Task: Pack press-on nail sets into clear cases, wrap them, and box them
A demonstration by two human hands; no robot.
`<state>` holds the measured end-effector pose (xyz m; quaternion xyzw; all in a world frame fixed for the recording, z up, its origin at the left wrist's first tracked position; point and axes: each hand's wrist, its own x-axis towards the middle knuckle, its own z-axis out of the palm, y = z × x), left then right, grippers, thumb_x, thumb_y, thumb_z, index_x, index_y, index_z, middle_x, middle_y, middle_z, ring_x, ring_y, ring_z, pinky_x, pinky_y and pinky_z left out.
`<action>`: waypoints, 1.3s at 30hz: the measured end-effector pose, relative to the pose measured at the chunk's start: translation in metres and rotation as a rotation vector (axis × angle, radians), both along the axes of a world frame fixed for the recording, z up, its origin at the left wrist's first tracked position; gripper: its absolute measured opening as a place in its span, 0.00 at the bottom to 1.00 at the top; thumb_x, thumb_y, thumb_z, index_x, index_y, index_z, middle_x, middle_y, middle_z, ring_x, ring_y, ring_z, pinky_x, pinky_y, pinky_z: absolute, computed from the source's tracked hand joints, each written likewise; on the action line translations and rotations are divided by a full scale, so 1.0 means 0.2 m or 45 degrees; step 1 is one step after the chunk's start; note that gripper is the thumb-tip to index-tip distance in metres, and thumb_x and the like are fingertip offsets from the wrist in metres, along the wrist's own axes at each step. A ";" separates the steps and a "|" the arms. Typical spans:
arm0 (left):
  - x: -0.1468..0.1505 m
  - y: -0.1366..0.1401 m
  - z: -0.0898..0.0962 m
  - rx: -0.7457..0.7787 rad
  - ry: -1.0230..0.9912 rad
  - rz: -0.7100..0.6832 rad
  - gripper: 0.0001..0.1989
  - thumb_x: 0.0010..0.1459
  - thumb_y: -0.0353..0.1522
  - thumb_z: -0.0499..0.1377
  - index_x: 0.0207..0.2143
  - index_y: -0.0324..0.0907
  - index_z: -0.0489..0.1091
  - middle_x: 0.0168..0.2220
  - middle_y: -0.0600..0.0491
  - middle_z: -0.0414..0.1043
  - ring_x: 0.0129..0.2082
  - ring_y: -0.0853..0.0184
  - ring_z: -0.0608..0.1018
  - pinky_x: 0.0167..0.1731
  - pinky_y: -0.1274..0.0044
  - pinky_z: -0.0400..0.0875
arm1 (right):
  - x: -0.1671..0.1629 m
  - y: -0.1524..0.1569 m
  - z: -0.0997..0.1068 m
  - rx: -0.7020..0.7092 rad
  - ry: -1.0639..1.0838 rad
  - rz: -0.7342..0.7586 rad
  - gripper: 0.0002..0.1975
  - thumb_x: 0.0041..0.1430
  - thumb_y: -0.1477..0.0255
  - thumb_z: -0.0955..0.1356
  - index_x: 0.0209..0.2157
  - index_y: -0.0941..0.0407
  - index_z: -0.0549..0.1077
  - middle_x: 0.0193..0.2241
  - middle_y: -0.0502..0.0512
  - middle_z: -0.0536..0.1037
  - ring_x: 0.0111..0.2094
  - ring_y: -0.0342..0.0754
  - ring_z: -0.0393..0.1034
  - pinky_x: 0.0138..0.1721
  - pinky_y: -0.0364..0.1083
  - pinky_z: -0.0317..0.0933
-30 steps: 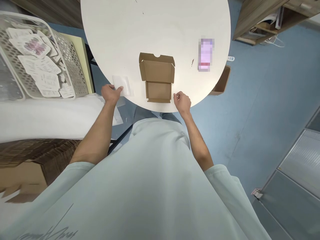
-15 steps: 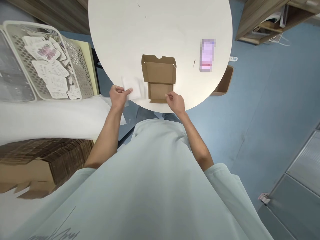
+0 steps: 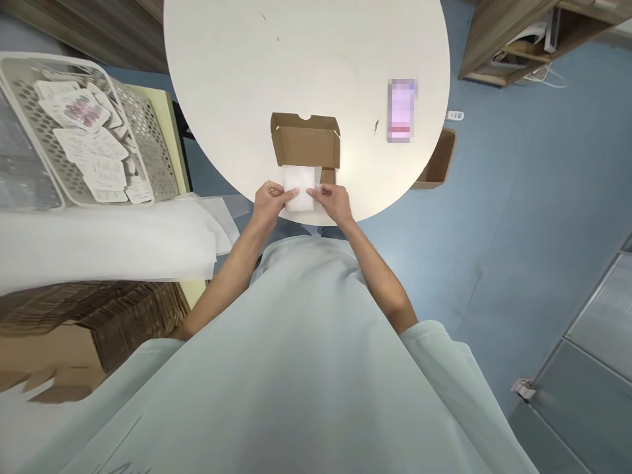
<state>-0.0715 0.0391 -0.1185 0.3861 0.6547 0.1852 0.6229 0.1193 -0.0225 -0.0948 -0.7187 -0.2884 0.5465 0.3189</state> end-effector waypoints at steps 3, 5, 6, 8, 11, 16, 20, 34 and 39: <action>0.07 0.02 -0.04 0.090 0.227 -0.137 0.17 0.59 0.36 0.76 0.36 0.48 0.69 0.40 0.50 0.83 0.45 0.58 0.85 0.50 0.67 0.82 | 0.03 0.02 -0.06 -0.100 -0.253 0.094 0.24 0.71 0.47 0.77 0.31 0.52 0.79 0.30 0.51 0.84 0.38 0.52 0.81 0.41 0.48 0.74; 0.09 0.03 -0.07 0.126 0.347 -0.236 0.12 0.62 0.34 0.74 0.37 0.47 0.72 0.44 0.48 0.86 0.49 0.55 0.86 0.56 0.65 0.81 | 0.04 0.05 -0.10 -0.160 -0.406 0.188 0.21 0.76 0.55 0.73 0.30 0.51 0.78 0.31 0.52 0.83 0.38 0.52 0.80 0.41 0.48 0.73; 0.10 0.04 -0.08 0.142 0.399 -0.279 0.10 0.64 0.33 0.73 0.39 0.47 0.73 0.45 0.48 0.87 0.49 0.54 0.87 0.57 0.64 0.80 | 0.04 0.06 -0.12 -0.186 -0.480 0.244 0.20 0.78 0.59 0.72 0.30 0.51 0.77 0.31 0.52 0.82 0.39 0.53 0.80 0.42 0.48 0.72; 0.12 0.04 -0.10 0.178 0.470 -0.354 0.08 0.65 0.31 0.71 0.44 0.47 0.76 0.46 0.48 0.88 0.48 0.53 0.88 0.59 0.62 0.80 | 0.04 0.08 -0.15 -0.227 -0.610 0.357 0.19 0.80 0.65 0.70 0.29 0.50 0.75 0.31 0.53 0.81 0.40 0.54 0.80 0.43 0.49 0.71; 0.13 0.04 -0.14 0.213 0.508 -0.443 0.10 0.67 0.29 0.68 0.50 0.47 0.78 0.48 0.47 0.89 0.48 0.51 0.88 0.60 0.60 0.79 | 0.02 0.12 -0.20 -0.275 -0.717 0.496 0.19 0.80 0.68 0.68 0.29 0.50 0.74 0.33 0.56 0.82 0.40 0.56 0.79 0.46 0.51 0.71; 0.15 0.03 -0.19 0.256 0.577 -0.586 0.10 0.70 0.28 0.62 0.50 0.45 0.80 0.53 0.40 0.87 0.55 0.45 0.86 0.63 0.58 0.76 | -0.01 0.15 -0.24 -0.320 -0.748 0.609 0.16 0.82 0.70 0.66 0.35 0.53 0.78 0.40 0.63 0.87 0.46 0.60 0.82 0.51 0.53 0.73; 0.18 0.02 -0.22 0.267 0.625 -0.691 0.08 0.70 0.26 0.59 0.43 0.45 0.78 0.52 0.37 0.84 0.56 0.42 0.84 0.64 0.55 0.74 | -0.02 0.16 -0.27 -0.354 -0.746 0.624 0.15 0.82 0.71 0.65 0.42 0.56 0.82 0.46 0.68 0.88 0.50 0.62 0.82 0.57 0.56 0.74; 0.16 0.08 -0.12 0.342 0.559 -0.542 0.02 0.73 0.33 0.63 0.45 0.46 0.77 0.56 0.40 0.79 0.61 0.39 0.83 0.67 0.52 0.73 | -0.02 0.16 -0.13 -0.340 -0.783 0.634 0.17 0.86 0.67 0.63 0.50 0.58 0.82 0.48 0.72 0.87 0.54 0.67 0.83 0.58 0.61 0.74; 0.03 0.28 -0.11 0.579 0.401 -0.200 0.24 0.71 0.43 0.72 0.63 0.49 0.73 0.66 0.41 0.74 0.67 0.45 0.80 0.72 0.57 0.75 | 0.21 0.09 -0.02 -0.083 -0.899 0.260 0.31 0.87 0.47 0.55 0.66 0.53 0.76 0.57 0.70 0.83 0.61 0.66 0.78 0.61 0.64 0.74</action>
